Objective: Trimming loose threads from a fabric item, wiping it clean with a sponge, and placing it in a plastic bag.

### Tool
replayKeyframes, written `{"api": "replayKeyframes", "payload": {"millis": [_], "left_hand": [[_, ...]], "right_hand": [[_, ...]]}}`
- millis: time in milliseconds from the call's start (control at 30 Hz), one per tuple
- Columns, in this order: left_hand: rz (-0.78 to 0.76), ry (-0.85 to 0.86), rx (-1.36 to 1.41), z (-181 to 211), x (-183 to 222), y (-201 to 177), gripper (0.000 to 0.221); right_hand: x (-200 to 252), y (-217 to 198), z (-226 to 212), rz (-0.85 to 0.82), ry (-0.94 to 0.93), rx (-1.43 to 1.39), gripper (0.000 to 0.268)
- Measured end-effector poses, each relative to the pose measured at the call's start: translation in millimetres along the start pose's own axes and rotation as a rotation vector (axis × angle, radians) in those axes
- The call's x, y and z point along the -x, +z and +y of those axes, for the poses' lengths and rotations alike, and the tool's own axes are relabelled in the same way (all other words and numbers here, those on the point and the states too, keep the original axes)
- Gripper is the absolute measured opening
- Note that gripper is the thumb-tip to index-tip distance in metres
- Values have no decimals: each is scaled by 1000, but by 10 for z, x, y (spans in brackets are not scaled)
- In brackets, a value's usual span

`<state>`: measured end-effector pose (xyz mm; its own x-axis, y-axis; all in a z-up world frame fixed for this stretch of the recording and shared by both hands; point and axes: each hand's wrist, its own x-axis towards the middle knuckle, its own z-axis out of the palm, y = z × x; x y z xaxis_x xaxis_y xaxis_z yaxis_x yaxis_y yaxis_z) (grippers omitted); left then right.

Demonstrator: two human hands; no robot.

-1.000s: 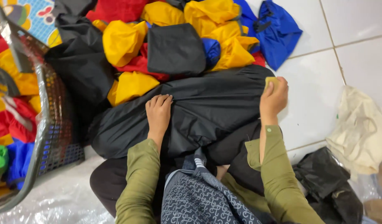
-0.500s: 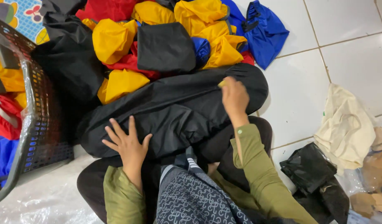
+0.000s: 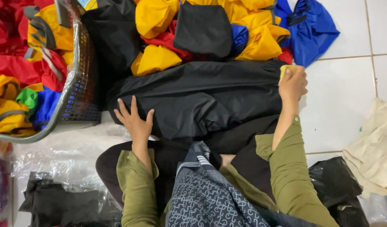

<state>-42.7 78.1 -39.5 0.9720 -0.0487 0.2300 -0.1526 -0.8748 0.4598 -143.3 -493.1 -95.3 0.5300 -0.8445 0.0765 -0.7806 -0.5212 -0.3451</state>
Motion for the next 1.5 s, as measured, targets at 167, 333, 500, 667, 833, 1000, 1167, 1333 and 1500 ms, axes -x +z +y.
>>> {"api": "replayKeyframes", "payload": {"millis": [167, 333, 500, 667, 833, 1000, 1167, 1333, 1500], "left_hand": [[138, -5, -14, -303, -309, 90, 87], [220, -427, -97, -447, -592, 333, 82], [194, -432, -189, -246, -654, 357, 90], [126, -491, -174, -288, -668, 301, 98], [201, -528, -87, -114, -731, 147, 89], [205, -510, -35, -236, -681, 248, 87], [-21, -690, 64, -1232, -901, 497, 89], [-379, -573, 148, -2945, -1091, 1265, 68], [-530, -51, -483, -2694, -1178, 1315, 141]], "right_hand": [[439, -209, -159, 190, -20, 74, 28], [1053, -181, -902, 560, -482, 65, 43], [2017, 374, -1558, 149, -1058, -254, 29], [1054, 25, -786, 326, -642, 105, 24], [823, -449, -642, 545, -272, -51, 25], [1916, 94, -1667, 113, -790, -458, 23], [1889, 324, -1475, -36, -831, -142, 26], [775, 34, -158, 312, -457, 250, 32], [990, -210, -311, 503, -507, -268, 31]]}}
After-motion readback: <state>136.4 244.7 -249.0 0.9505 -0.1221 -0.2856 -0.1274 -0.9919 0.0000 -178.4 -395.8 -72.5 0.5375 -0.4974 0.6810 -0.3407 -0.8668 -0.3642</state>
